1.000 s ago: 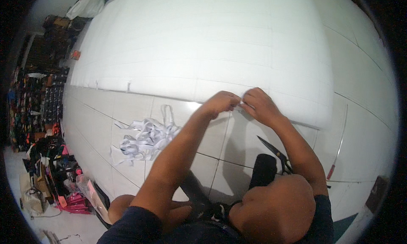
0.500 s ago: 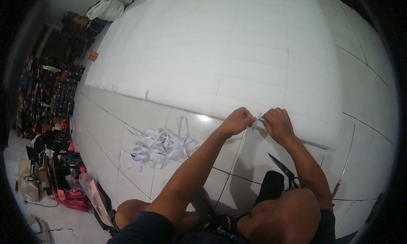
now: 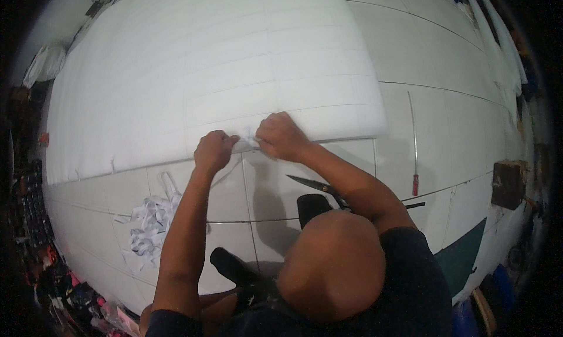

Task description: The person sits on the floor and assembles a long white foam structure by inserting metal rods into pre-cut slots. They use a red-handled tool to push the rods in and scissors to trim excess white fabric strips from the foam edges.

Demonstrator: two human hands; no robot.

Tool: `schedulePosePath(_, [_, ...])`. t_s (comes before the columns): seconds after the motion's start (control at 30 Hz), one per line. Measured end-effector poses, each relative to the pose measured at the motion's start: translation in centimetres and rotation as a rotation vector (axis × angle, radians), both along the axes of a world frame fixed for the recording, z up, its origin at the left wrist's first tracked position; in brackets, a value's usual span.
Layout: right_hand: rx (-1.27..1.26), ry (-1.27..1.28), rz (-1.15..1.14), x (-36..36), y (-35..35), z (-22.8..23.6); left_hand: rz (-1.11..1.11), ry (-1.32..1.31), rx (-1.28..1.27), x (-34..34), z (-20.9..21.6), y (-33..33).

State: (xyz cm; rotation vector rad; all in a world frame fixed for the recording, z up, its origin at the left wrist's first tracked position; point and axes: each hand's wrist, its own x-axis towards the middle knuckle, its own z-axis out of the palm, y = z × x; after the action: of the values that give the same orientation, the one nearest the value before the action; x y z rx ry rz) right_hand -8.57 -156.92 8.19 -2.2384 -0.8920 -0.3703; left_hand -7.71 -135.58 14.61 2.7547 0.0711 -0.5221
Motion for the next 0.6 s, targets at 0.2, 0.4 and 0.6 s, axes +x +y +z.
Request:
schedulePosePath(0.2, [-0.005,-0.155,0.054,-0.9,0.4,-0.3,0.164,0.264,-0.797,0.7,-2.1,-0.6])
schedulePosePath(0.4, [-0.107,0.12,0.196,2.3,1.6,2.7,0.045,0.222,-0.907,-0.4,-2.5,0.8])
schedulePosePath(0.6, [-0.003,0.377,0.252,4.3,1.3,2.4,0.1,0.05,-0.905,-1.4,-4.7,-0.1])
